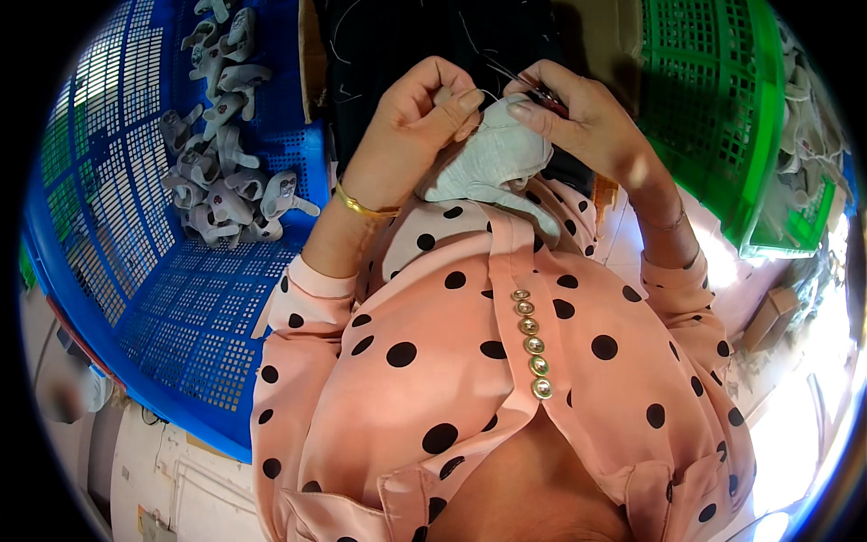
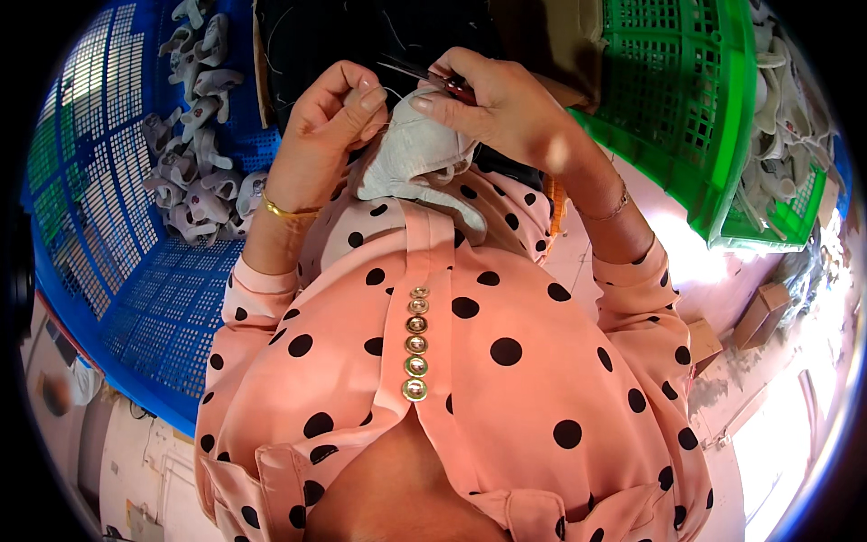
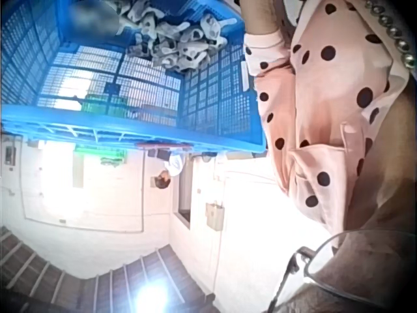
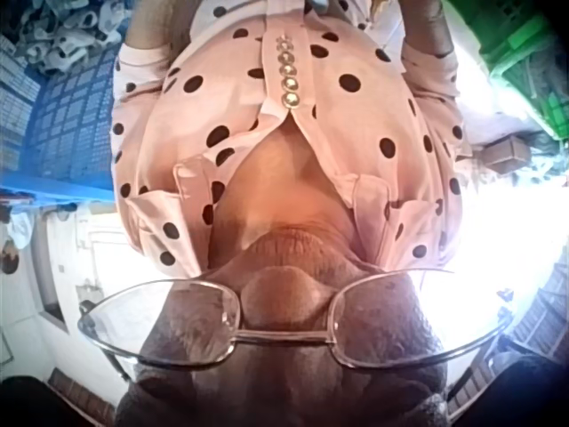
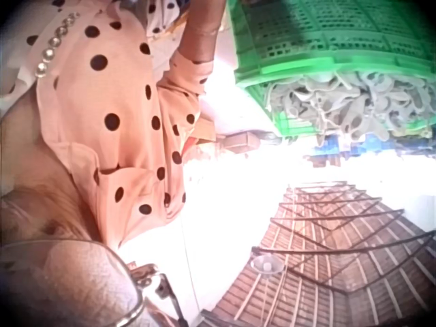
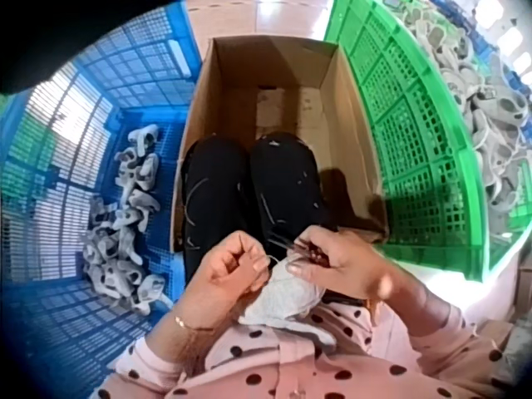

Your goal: The person sits on the floor and uses scissors to trim loose threads and excess fabric from small, light-colored fabric items. They handle the items one at a time, turning them over to access different edges, and place the trimmed pieces into a nearby blue basket.

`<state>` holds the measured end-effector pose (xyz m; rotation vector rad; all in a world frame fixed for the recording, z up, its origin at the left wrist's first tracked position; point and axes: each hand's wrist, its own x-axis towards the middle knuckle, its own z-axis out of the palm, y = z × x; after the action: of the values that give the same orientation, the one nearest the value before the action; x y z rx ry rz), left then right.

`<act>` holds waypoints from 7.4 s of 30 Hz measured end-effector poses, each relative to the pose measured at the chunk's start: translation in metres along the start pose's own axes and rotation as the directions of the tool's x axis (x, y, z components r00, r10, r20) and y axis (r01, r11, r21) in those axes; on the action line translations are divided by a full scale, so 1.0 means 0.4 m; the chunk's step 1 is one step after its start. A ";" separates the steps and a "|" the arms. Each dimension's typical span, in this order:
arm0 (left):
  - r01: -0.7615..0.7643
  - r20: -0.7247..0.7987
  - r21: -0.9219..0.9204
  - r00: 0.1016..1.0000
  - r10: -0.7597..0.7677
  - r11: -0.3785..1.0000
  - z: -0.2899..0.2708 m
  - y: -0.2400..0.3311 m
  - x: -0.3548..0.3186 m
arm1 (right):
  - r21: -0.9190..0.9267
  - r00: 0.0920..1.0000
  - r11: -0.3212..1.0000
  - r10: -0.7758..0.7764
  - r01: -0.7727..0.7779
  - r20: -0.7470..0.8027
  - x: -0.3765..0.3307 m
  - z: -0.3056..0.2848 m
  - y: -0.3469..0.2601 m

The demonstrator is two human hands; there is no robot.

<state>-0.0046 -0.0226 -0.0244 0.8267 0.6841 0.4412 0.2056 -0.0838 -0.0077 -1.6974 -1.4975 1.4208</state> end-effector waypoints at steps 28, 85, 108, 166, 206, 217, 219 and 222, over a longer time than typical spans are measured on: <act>-0.048 0.145 -0.032 0.988 0.053 0.998 -0.030 0.076 -0.010 | -0.057 0.999 0.998 -0.043 0.041 -0.027 -0.012 0.012 0.025; 0.040 0.010 0.996 0.822 0.569 -0.075 -0.072 0.066 -0.084 | -0.401 0.969 0.916 -0.111 0.013 -0.222 -0.032 0.052 0.057; -0.361 0.306 0.930 0.673 0.674 -0.062 0.021 -0.086 -0.112 | -0.075 0.991 0.989 0.127 -0.124 0.043 -0.111 0.074 -0.038; -0.687 0.471 0.718 0.598 0.649 0.112 0.093 0.109 -0.065 | 0.091 0.988 0.995 -0.027 0.041 -0.151 -0.137 -0.016 -0.167; -0.161 -0.134 0.164 0.974 0.184 0.973 0.033 -0.006 0.018 | -0.883 0.885 0.469 -0.409 -0.005 -0.223 -0.060 -0.036 -0.038; -0.158 -0.127 0.156 0.976 0.178 0.975 0.034 0.009 0.014 | -0.930 0.874 0.366 -0.462 0.036 -0.148 -0.024 -0.050 -0.046; -0.166 -0.125 0.144 0.975 0.185 0.975 0.031 0.008 0.012 | -0.927 0.863 0.374 -0.479 0.035 -0.161 -0.024 -0.049 -0.053; -0.170 -0.118 0.137 0.975 0.187 0.976 0.030 0.007 0.015 | -0.920 0.842 0.391 -0.505 0.027 -0.190 -0.031 -0.051 -0.062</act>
<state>0.0077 -0.0235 -0.0185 0.9900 0.7676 0.6241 0.2148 -0.0821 0.0255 -1.9401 -2.2830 -0.1521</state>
